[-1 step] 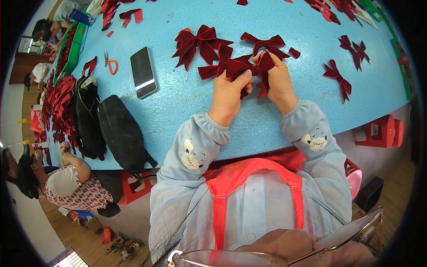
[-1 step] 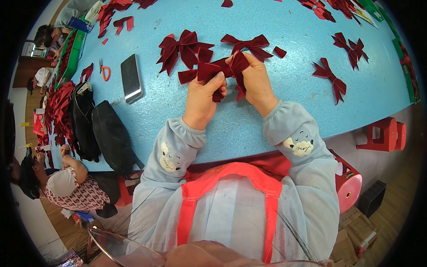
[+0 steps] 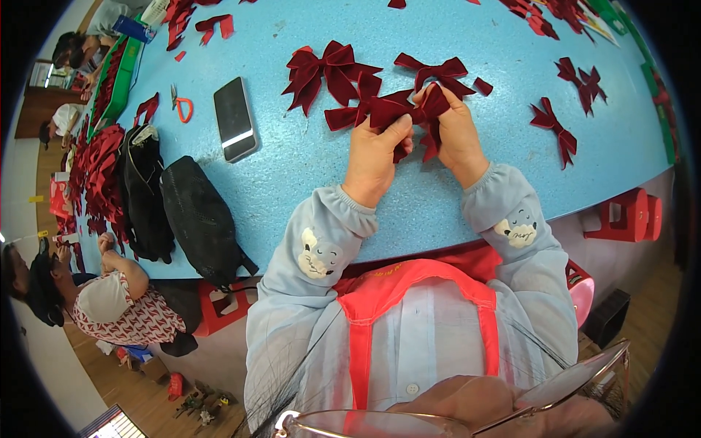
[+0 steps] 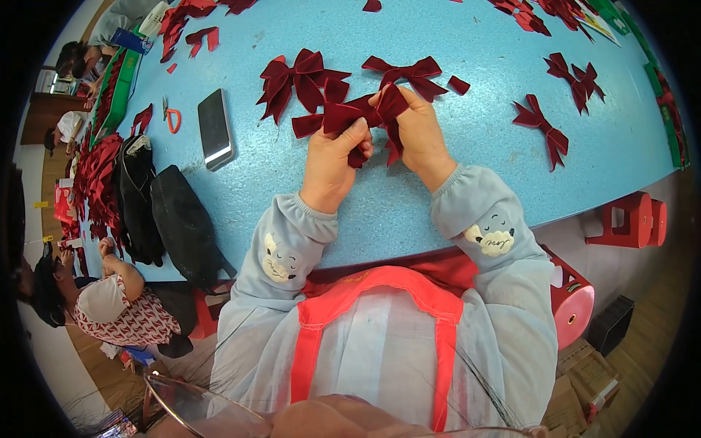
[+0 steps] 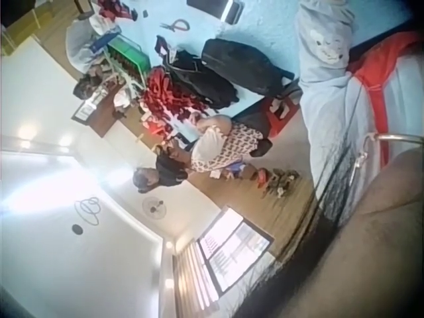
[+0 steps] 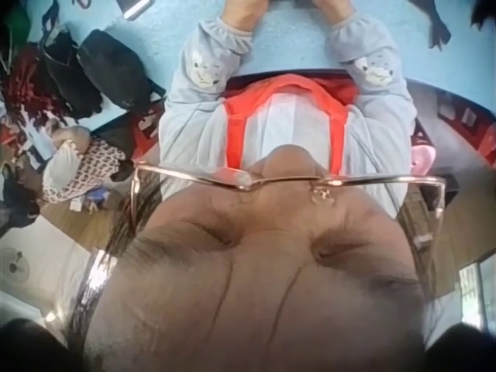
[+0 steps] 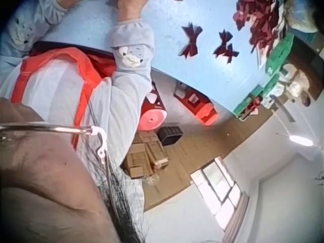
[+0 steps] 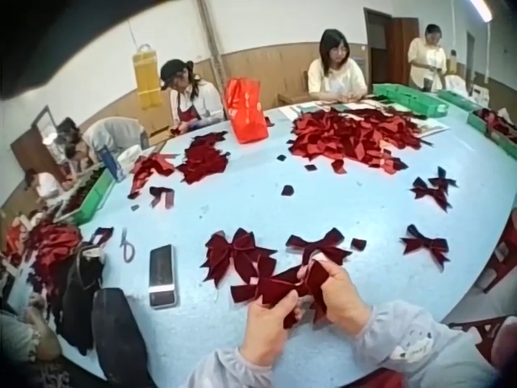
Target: Assembling decorative red bows from fabric ribbon strips.
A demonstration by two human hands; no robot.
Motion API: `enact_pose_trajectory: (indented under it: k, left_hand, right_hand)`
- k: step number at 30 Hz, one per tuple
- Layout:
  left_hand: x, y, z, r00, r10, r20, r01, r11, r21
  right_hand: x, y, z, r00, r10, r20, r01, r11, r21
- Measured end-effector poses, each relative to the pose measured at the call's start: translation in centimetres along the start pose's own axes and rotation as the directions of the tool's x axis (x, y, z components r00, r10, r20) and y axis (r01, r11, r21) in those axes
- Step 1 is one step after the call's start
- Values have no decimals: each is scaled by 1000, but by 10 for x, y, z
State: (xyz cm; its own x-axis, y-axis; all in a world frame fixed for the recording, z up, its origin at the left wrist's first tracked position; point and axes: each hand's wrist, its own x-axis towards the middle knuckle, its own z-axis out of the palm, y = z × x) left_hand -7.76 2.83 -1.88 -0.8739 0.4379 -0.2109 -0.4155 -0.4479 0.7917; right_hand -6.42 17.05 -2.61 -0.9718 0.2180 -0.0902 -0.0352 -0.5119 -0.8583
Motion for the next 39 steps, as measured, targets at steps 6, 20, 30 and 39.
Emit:
enact_pose_trajectory:
  k: [6,20,30,39]
  left_hand:
    - [-2,8,8,1000,-19,10,20,997,-76]
    - [1,1,11,998,58,34,-54,991,-120]
    - [-1,1,13,999,20,45,-15,993,-119]
    - [-3,2,19,999,18,30,-13,984,-180]
  right_hand:
    - [1,-6,2,999,39,-4,-40,993,-111]
    - [-5,-8,9,986,111,126,-96,989,-117]
    - [-6,-8,8,989,117,92,-113,993,-46]
    - [-12,-6,14,1000,-20,-21,17,990,-138]
